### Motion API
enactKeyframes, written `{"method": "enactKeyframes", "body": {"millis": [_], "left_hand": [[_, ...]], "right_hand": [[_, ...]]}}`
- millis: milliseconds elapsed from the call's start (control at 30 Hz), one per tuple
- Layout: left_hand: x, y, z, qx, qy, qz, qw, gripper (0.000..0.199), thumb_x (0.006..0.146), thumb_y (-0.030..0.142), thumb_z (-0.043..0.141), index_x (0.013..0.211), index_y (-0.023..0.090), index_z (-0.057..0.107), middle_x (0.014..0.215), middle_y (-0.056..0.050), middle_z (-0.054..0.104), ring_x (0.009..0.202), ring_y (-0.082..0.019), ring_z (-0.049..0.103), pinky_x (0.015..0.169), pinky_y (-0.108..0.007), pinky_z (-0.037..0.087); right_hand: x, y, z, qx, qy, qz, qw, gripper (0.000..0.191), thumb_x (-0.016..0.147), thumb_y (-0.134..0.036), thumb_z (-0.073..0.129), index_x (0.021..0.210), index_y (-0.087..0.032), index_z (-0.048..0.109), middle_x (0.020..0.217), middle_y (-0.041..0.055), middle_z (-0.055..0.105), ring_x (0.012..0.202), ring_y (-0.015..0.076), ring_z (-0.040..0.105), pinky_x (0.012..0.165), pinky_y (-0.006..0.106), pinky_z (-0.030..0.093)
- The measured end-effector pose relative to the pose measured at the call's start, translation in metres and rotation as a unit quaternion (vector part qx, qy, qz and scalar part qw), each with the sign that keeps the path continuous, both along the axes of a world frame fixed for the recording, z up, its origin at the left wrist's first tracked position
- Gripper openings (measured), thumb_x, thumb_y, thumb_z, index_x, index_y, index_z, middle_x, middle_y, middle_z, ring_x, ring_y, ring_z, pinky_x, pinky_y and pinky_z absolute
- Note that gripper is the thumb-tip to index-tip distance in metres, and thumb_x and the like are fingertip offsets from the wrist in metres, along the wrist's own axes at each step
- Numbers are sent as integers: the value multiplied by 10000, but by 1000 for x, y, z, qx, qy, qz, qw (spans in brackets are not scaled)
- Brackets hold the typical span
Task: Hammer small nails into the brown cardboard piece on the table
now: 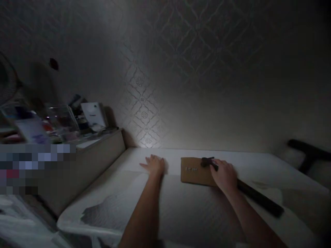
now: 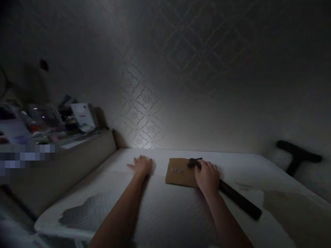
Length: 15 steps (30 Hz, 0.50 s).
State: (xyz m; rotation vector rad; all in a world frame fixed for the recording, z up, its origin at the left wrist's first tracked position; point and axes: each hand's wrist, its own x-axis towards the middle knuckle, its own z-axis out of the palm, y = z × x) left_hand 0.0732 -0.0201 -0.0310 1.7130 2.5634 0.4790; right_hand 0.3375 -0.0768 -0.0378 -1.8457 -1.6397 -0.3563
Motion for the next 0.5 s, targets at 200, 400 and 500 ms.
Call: {"method": "enactKeyframes", "body": {"millis": [200, 400, 500], "left_hand": [[2, -1, 4, 30, 16, 6, 999, 430, 863, 401, 334, 1121, 184, 602, 1292, -142, 502, 1248, -335, 349, 1002, -665, 121], [1, -3, 6, 50, 25, -3, 998, 349, 849, 315, 379, 1025, 167, 642, 1186, -156, 565, 1147, -309, 444, 987, -658, 164], [0, -3, 7, 49, 32, 1, 998, 312, 834, 233, 398, 1014, 162, 643, 1144, -146, 585, 1107, -297, 475, 981, -635, 209]], "right_hand": [[-1, 0, 1, -2, 9, 8, 1000, 254, 817, -247, 467, 1002, -177, 626, 926, 94, 640, 876, 227, 545, 759, 332, 373], [-2, 1, -1, -1, 14, 21, 1000, 252, 817, -249, 462, 993, -177, 628, 930, 97, 645, 879, 240, 547, 747, 340, 379], [-1, 2, -2, 4, 13, 25, 1000, 244, 816, -243, 458, 980, -179, 628, 931, 91, 647, 872, 239, 549, 740, 338, 382]]}}
